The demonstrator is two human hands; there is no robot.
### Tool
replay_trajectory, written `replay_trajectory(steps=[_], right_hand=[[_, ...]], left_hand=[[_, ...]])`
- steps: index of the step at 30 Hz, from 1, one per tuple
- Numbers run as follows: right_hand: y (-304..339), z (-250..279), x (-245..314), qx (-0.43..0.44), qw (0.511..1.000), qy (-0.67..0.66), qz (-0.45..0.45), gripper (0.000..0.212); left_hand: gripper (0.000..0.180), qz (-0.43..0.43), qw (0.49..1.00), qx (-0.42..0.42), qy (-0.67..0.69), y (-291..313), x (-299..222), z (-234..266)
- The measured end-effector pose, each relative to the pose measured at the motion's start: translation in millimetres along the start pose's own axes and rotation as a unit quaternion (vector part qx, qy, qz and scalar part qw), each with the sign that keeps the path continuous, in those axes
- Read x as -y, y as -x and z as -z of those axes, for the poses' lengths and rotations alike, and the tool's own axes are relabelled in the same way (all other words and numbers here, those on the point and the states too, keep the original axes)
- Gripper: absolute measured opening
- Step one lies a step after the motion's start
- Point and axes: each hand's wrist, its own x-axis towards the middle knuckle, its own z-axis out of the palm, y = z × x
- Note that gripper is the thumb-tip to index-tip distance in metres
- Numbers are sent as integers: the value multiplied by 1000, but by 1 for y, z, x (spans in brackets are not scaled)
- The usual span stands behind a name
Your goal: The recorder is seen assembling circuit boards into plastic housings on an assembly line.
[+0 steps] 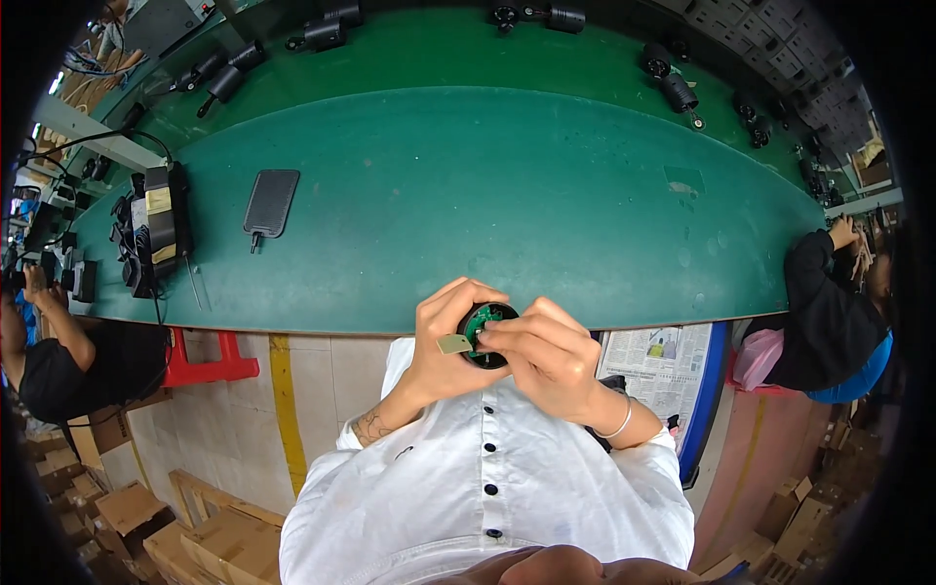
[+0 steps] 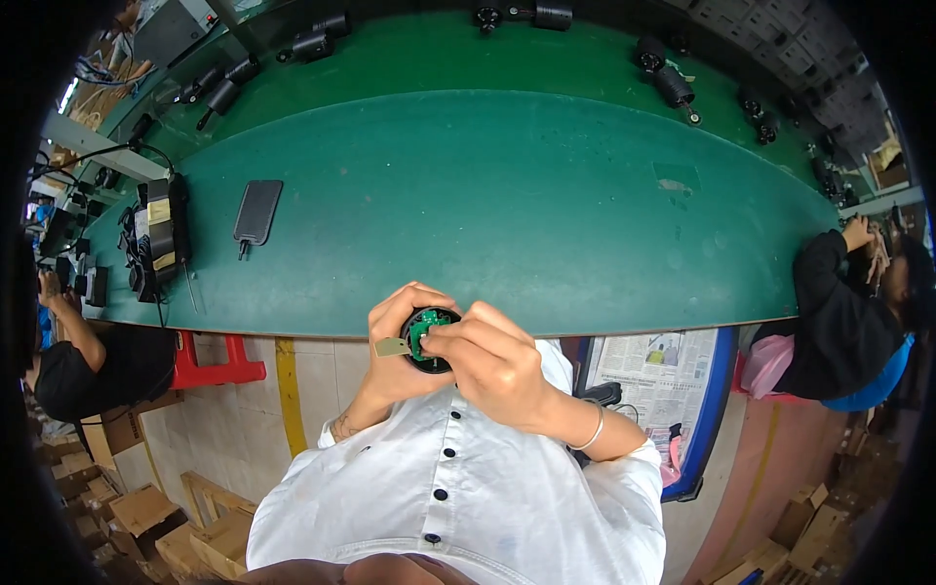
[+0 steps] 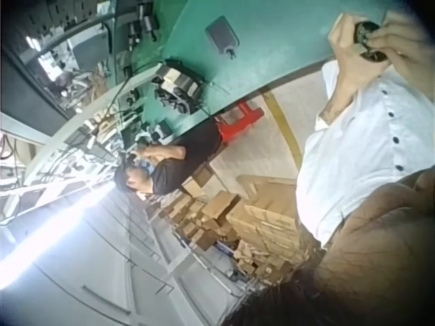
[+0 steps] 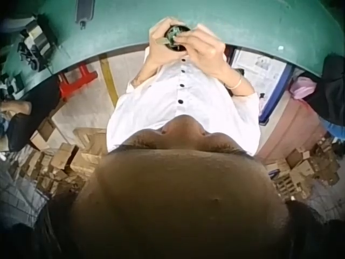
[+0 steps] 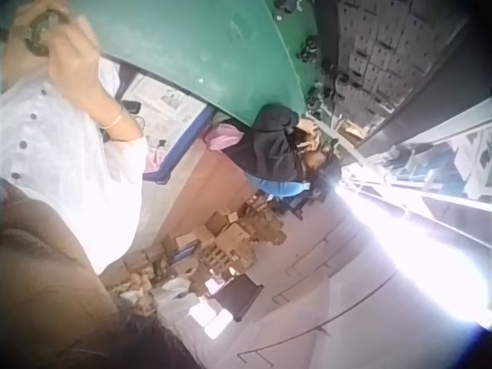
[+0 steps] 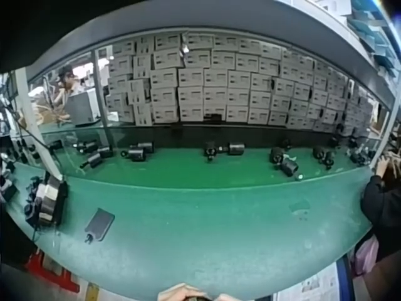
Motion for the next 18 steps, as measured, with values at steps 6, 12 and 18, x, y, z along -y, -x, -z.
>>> replay_trajectory(steps=[6, 12, 18], right_hand=[[-8, 10, 0, 31, 996, -72, -32, 21], [-9, 16, -1, 60, 995, -84, -17, 20], [-7, 12, 3, 20, 999, 12, 42, 22]], left_hand=[[41, -42, 998, -10, 51, -3, 0, -3], [44, -36, 998, 18, 39, -2, -3, -1], [60, -51, 997, -11, 61, -1, -2, -2]])
